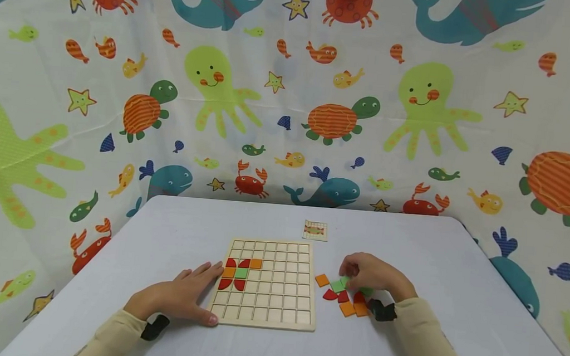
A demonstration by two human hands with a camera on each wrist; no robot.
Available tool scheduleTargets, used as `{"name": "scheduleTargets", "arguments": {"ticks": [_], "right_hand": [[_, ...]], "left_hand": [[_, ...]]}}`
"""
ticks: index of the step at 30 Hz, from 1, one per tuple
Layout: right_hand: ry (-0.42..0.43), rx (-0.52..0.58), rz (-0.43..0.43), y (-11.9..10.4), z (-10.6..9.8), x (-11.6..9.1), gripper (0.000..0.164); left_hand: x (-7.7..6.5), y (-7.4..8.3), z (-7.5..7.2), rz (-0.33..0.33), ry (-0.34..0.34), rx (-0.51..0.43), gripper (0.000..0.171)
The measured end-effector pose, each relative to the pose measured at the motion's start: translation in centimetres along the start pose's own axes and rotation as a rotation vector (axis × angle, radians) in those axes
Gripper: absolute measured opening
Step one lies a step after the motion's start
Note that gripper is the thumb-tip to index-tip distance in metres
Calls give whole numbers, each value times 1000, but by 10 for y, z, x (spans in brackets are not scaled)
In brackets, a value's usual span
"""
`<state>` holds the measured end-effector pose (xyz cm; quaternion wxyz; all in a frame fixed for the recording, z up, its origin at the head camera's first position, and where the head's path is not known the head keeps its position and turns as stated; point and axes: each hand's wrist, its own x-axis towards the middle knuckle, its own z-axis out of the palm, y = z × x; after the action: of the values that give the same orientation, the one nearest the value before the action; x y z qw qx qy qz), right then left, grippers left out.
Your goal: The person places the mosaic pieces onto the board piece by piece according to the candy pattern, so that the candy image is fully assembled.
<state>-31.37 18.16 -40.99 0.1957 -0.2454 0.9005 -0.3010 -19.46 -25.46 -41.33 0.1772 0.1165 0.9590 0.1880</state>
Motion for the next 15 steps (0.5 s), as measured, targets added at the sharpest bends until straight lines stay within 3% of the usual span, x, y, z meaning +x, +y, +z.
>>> {"name": "scheduleTargets", "arguments": {"ticks": [10, 15], "right_hand": [[4, 10, 5, 3, 4, 4, 25], [49, 9, -22, 4, 1, 5, 22]], "left_hand": [[2, -3, 2, -4, 2, -1, 121], [2, -3, 3, -9, 1, -3, 121]]}}
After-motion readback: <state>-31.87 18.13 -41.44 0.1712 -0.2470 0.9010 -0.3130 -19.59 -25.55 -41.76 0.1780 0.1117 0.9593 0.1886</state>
